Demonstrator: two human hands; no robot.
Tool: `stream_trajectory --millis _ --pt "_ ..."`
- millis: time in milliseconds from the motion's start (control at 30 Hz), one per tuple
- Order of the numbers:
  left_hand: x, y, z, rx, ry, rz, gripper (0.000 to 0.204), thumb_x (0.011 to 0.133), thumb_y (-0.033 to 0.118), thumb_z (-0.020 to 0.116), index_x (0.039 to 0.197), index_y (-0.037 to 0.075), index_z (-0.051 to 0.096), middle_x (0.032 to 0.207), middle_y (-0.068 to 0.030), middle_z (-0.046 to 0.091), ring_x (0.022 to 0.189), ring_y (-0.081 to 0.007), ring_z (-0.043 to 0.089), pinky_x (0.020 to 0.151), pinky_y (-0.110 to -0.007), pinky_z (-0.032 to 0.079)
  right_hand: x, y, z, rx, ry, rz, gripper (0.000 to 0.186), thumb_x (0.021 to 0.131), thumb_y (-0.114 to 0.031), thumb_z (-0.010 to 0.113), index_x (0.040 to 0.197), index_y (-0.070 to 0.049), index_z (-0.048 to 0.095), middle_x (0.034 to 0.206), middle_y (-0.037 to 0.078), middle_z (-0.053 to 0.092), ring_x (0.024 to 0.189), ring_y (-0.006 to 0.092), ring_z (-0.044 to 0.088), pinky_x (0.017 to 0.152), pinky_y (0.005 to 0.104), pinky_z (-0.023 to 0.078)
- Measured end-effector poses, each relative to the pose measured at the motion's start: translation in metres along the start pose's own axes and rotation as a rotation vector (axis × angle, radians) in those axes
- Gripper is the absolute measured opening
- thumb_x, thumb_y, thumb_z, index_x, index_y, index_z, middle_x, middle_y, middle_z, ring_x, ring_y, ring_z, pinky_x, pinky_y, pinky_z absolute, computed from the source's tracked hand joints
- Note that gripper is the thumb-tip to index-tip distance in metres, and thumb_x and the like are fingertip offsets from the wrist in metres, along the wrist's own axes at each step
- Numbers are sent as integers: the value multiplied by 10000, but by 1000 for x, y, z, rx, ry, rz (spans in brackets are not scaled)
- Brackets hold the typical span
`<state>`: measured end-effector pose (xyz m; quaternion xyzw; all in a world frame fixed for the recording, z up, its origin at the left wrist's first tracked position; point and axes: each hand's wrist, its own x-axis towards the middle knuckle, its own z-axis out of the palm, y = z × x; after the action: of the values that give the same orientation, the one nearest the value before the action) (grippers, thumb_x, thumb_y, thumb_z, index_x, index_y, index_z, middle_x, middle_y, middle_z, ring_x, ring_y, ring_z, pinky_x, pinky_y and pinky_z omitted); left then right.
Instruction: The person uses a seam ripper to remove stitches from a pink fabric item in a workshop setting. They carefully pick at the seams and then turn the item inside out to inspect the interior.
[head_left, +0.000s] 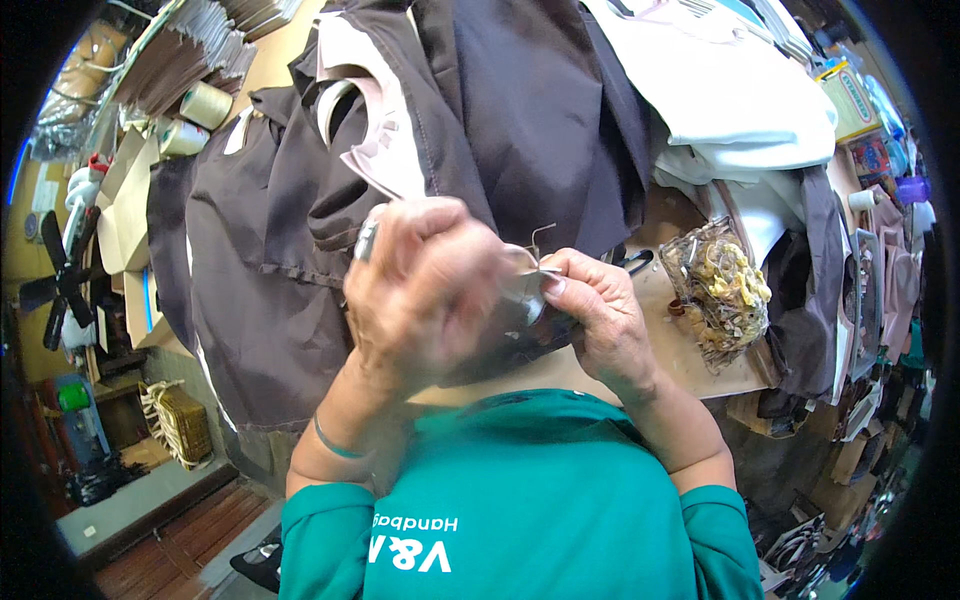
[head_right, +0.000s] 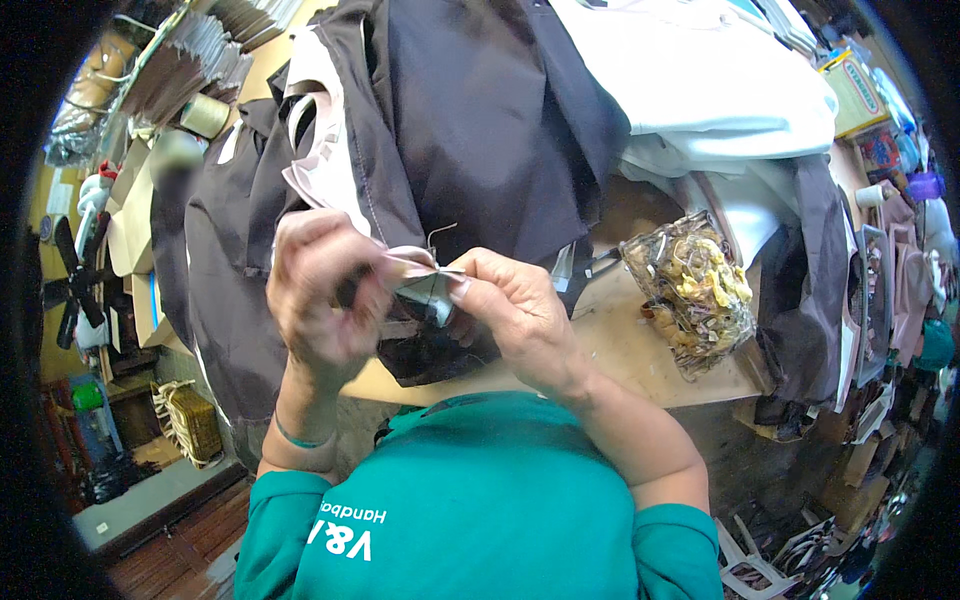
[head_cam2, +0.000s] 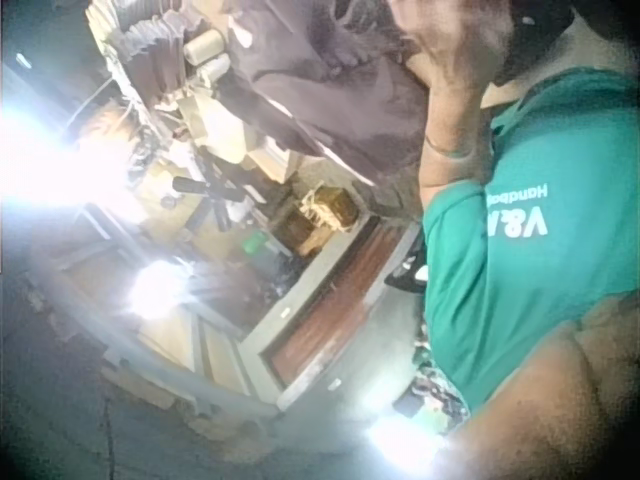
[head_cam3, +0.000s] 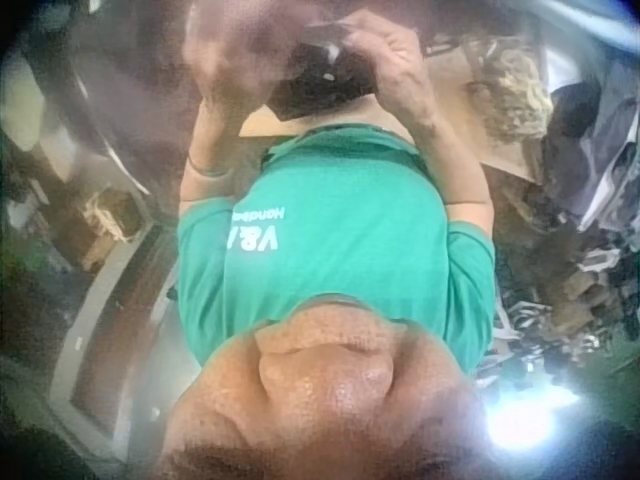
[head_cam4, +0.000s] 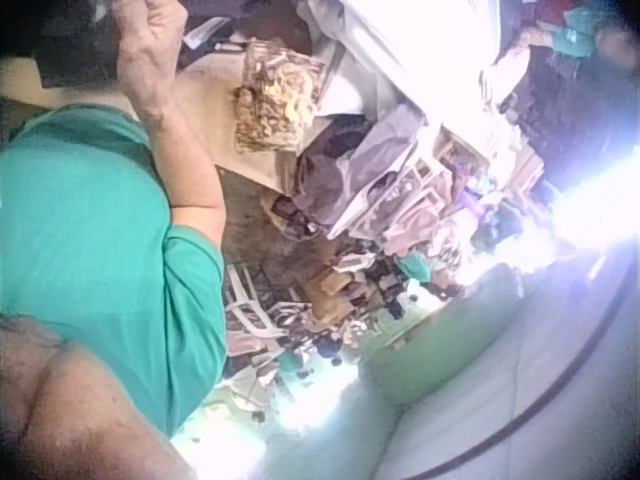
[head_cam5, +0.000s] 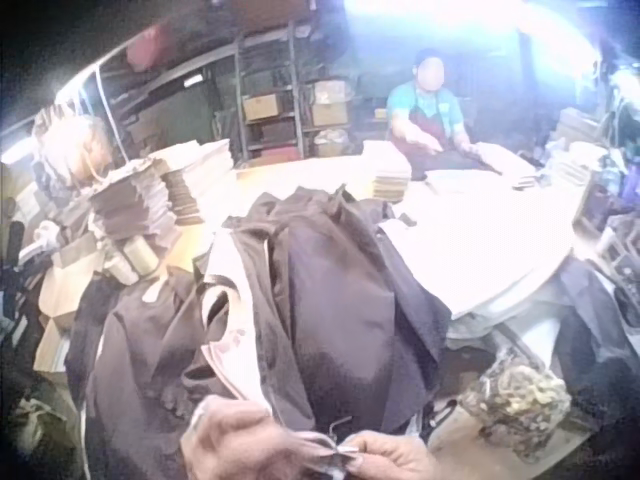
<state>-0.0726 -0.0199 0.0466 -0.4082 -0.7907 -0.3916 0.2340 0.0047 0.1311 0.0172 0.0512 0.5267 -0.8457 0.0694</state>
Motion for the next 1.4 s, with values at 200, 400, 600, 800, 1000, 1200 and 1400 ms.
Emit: stream_trajectory --millis 200,400,600,800,1000,1200,1400 --pt "-4 -4 2 141 -235 146 229 662 138 656 872 140 563 798 10 593 704 -147 578 818 -333 347 5 3 -1 -383 89 -292 177 878 -117 470 838 23 570 693 0 534 628 50 477 558 203 388" --pt "-13 -14 6 -405 -298 -380 169 786 47 604 924 66 508 695 -49 572 645 -196 575 757 -409 422 7 1 4 -179 -12 -146 166 879 -126 491 883 20 570 754 3 560 660 42 490 583 191 398" --pt "-13 -14 6 -203 -220 1 196 723 111 673 843 79 521 785 -73 583 692 -210 588 886 -452 393 11 0 5 167 -9 -78 157 888 -109 488 924 21 569 771 -2 563 681 16 480 592 159 396" --pt "-11 0 4 0 -304 35 155 725 97 627 825 33 527 849 -95 588 775 -254 602 884 -470 393 9 5 1 -61 4 -88 157 901 -120 468 911 3 564 756 -5 549 679 23 457 605 179 391" --pt "-1 0 -15 -502 -546 -427 333 743 34 644 1037 5 492 891 -124 583 789 -214 594 706 -295 467 7 -6 -2 -388 -65 -219 208 918 -161 430 883 10 544 713 0 527 664 46 446 598 208 377" --pt "13 -6 -21 -519 -758 -618 219 797 76 616 980 -23 548 901 -48 563 795 -97 539 683 -233 443 11 -15 -2 -489 14 -231 124 870 -101 497 852 12 545 711 62 527 659 108 486 597 254 402" --pt "2 -5 1 -666 -634 -780 202 848 73 552 1021 -29 523 898 -27 553 813 -53 511 732 -207 442 6 -10 -1 -951 310 -821 199 677 18 664 856 -11 583 781 102 538 698 253 534 591 332 429"
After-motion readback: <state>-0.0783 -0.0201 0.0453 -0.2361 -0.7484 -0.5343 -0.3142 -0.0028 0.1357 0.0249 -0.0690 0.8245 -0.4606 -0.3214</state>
